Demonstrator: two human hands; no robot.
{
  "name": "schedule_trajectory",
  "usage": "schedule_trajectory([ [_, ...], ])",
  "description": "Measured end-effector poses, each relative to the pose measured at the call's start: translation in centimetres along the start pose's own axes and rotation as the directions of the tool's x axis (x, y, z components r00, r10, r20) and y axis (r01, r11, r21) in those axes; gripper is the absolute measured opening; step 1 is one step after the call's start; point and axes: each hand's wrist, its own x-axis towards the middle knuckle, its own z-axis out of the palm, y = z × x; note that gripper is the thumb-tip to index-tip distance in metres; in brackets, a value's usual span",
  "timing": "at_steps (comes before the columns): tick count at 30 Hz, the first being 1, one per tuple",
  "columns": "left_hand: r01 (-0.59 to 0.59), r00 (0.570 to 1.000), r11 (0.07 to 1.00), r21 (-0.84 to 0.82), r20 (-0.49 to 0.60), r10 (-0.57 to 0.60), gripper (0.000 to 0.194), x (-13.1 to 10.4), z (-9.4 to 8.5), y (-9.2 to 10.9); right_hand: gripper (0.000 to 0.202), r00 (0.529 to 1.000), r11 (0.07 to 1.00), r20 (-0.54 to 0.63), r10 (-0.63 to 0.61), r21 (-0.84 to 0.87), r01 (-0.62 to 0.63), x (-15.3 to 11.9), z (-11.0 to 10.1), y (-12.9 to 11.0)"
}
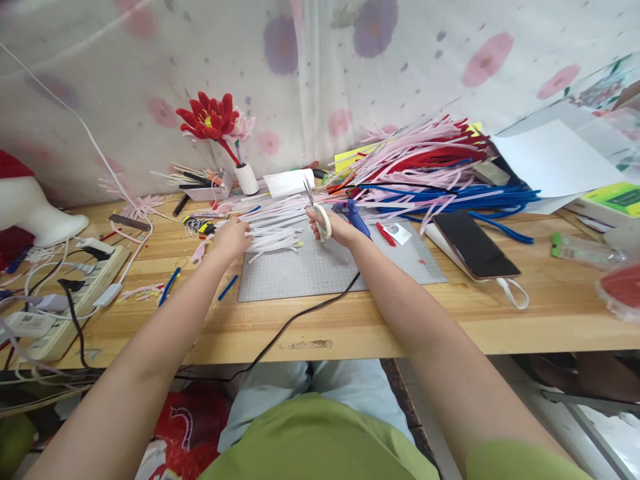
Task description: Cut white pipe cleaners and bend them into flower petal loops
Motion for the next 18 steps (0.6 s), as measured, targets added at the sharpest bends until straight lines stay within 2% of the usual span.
schedule_trajectory([
  [2,0.021,0.995,0.998,0.055,0.095,-0.026,0.027,0.7,0.2,-0.4,0.048,1.0,1.0,-0.027,-0.016,-0.026,0.015,0.2,0.1,-0.1],
  [4,0.029,0.989,0.995,0.1,0.142,-0.044,0.028,1.2,0.5,-0.5,0.047,0.999,0.999,-0.035,-0.024,-0.033,0.023,0.4,0.3,-0.2],
  [10,-0.003,0.996,0.989,0.146,0.086,-0.01,0.037,2.4,1.2,-0.9,0.045,0.999,0.997,0.012,-0.045,-0.054,0.046,0.4,1.1,-0.4],
  [13,-0.07,0.992,0.983,0.167,0.116,0.051,0.036,3.1,1.4,-1.3,0.045,0.998,0.997,0.031,-0.053,-0.057,0.054,0.4,1.3,-0.5],
  [15,-0.109,0.99,0.978,0.178,0.107,0.091,0.034,3.7,1.3,-1.6,0.045,0.998,0.997,0.036,-0.047,-0.064,0.049,0.3,1.4,-0.6],
  [18,-0.107,0.994,0.977,0.183,0.059,0.097,0.034,4.6,0.7,-2.0,0.045,0.999,0.996,0.025,-0.039,-0.082,0.041,0.3,1.4,-0.8],
])
